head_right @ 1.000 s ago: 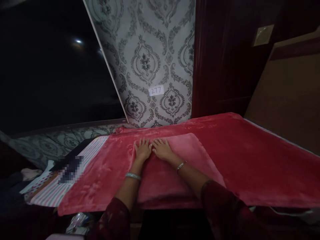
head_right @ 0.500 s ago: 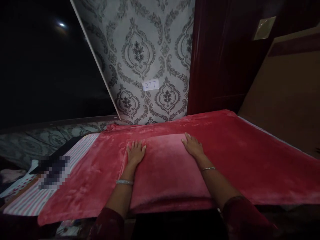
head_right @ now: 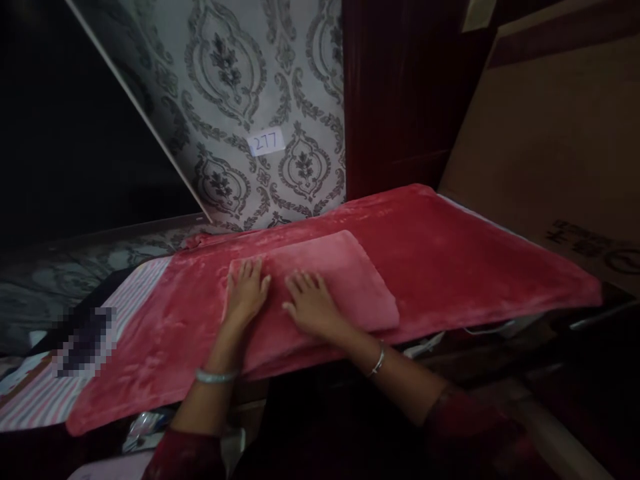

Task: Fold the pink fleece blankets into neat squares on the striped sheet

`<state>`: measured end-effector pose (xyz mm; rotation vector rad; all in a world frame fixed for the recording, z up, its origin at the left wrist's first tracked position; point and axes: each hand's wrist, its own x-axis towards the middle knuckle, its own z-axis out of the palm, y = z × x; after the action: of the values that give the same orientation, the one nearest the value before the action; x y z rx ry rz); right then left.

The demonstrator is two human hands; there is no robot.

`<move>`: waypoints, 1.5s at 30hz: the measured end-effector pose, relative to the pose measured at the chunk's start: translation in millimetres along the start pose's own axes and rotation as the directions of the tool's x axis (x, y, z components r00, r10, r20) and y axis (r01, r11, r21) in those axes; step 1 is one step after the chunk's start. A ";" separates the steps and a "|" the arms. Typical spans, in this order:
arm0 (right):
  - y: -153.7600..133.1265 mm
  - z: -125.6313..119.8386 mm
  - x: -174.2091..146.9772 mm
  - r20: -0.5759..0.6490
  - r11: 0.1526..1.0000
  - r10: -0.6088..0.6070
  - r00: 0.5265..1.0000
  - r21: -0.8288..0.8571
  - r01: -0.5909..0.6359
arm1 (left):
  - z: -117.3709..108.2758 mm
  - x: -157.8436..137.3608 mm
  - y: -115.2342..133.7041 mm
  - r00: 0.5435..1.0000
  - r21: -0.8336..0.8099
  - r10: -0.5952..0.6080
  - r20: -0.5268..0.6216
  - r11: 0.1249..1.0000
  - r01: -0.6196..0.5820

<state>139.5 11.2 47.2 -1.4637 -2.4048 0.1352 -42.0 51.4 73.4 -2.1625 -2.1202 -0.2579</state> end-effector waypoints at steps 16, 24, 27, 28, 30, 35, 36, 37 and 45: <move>138.5 17.5 -110.8 -0.210 0.897 0.440 0.873 0.056 -0.439 | 23.3 -31.2 5.4 0.994 -0.026 0.001 0.106 1.000 0.002; 147.4 13.2 -151.2 -0.325 0.777 0.540 0.776 0.547 -0.311 | 16.0 -72.0 -36.2 0.983 -0.174 0.008 -0.182 0.984 -0.040; 142.1 10.7 -155.5 -0.298 0.709 0.585 0.755 0.640 -0.297 | 24.0 -106.0 -64.5 0.957 -0.323 -0.139 -0.255 0.945 0.051; 141.0 10.1 -155.2 -0.276 0.687 0.597 0.753 0.661 -0.303 | 27.1 -116.6 -71.3 0.952 -0.388 -0.190 -0.241 0.918 0.085; 139.8 8.7 -152.9 -0.228 0.651 0.619 0.751 0.685 -0.328 | 32.2 -134.0 -79.5 0.936 -0.519 -0.291 -0.197 0.841 0.152; 137.7 4.8 -144.0 -0.207 0.588 0.667 0.715 0.736 -0.336 | 35.7 -149.9 -81.8 0.922 -0.764 -0.368 -0.117 0.627 0.154; 137.1 4.2 -142.7 -0.207 0.585 0.666 0.716 0.741 -0.330 | 35.4 -149.9 -82.1 0.933 -0.791 -0.345 -0.099 0.596 0.136; 136.7 4.0 -141.9 -0.210 0.594 0.659 0.722 0.734 -0.329 | 35.2 -149.5 -82.7 0.942 -0.811 -0.323 -0.085 0.571 0.123; 145.7 10.5 -144.5 -0.191 0.658 0.660 0.726 0.613 -0.437 | 35.8 -148.3 -86.7 0.936 -0.831 -0.335 -0.107 0.548 0.101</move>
<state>320.8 -46.3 -30.4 -1.6905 -1.3489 0.5430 -129.1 -85.2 5.9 -1.9718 -2.3571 -1.7789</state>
